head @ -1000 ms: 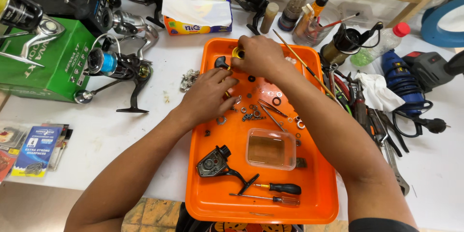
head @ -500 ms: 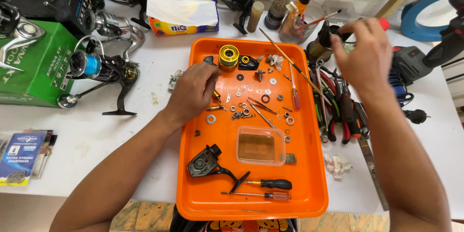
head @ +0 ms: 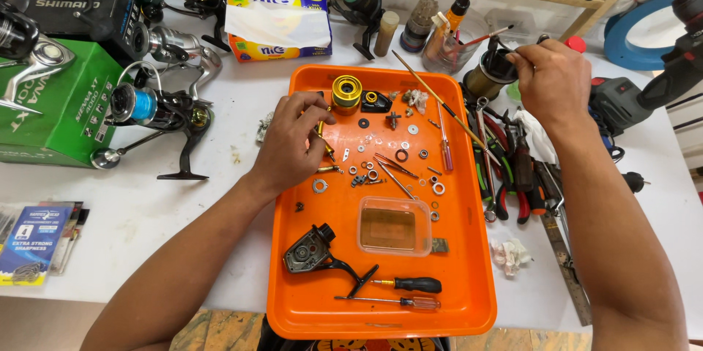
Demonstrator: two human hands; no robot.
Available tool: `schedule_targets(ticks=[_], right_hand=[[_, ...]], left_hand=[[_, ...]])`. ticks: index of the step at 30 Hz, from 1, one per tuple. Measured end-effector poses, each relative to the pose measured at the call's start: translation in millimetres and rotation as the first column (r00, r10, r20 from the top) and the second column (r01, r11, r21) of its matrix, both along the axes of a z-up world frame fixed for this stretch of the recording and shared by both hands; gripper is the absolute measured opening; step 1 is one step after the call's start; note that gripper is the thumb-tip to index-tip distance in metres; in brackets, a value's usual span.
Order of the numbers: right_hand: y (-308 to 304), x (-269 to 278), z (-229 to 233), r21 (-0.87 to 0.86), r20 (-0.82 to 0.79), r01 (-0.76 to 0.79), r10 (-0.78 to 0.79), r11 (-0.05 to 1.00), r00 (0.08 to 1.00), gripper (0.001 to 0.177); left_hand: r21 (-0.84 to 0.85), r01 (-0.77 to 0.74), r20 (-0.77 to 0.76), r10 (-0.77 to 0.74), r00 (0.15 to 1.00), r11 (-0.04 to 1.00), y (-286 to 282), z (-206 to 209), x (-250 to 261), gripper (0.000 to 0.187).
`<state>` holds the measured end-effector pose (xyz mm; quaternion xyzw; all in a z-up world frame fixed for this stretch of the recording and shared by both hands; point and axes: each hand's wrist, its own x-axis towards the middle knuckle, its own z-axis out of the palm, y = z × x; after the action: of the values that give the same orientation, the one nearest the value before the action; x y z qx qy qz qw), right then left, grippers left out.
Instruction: The person cleans a disassembled fishing reel spool using a brush and liquid, then wipes it with a tissue. The person then uses a screwdriver to adjust a component on the reel body.
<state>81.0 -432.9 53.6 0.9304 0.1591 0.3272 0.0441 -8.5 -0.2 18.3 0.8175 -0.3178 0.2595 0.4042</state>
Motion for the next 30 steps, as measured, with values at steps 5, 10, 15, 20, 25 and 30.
schedule_targets(ticks=[5,10,15,20,25,30], right_hand=[[6,-15,13,0.043,-0.016,-0.025,0.025,0.999,1.000,0.012],[20,-54,35,0.125,0.022,-0.141,0.139,0.982,0.990,0.008],[63,-110,73,0.409,-0.079,-0.118,0.164,0.905,0.983,0.008],[126,-141,102,0.666,-0.314,0.060,0.206,0.743,0.927,0.013],[180,-150,112,0.788,-0.441,0.073,0.478,0.612,0.759,0.016],[191,-159,112,0.886,-0.324,-0.055,0.699,0.461,0.638,0.026]], left_hand=[[-0.015,-0.030,-0.002,0.030,1.000,0.999,1,4,-2,0.030],[-0.074,-0.033,-0.001,0.033,0.999,0.997,0,13,-8,0.027],[-0.240,0.083,-0.273,-0.150,0.950,0.967,-13,36,-25,0.025],[-0.359,0.232,-0.590,-0.412,0.694,0.904,-36,51,-43,0.059],[-0.684,0.204,-0.576,-0.690,0.438,0.700,-53,59,-58,0.070],[-0.929,-0.171,-0.364,-0.895,0.258,0.329,-43,39,-55,0.043]])
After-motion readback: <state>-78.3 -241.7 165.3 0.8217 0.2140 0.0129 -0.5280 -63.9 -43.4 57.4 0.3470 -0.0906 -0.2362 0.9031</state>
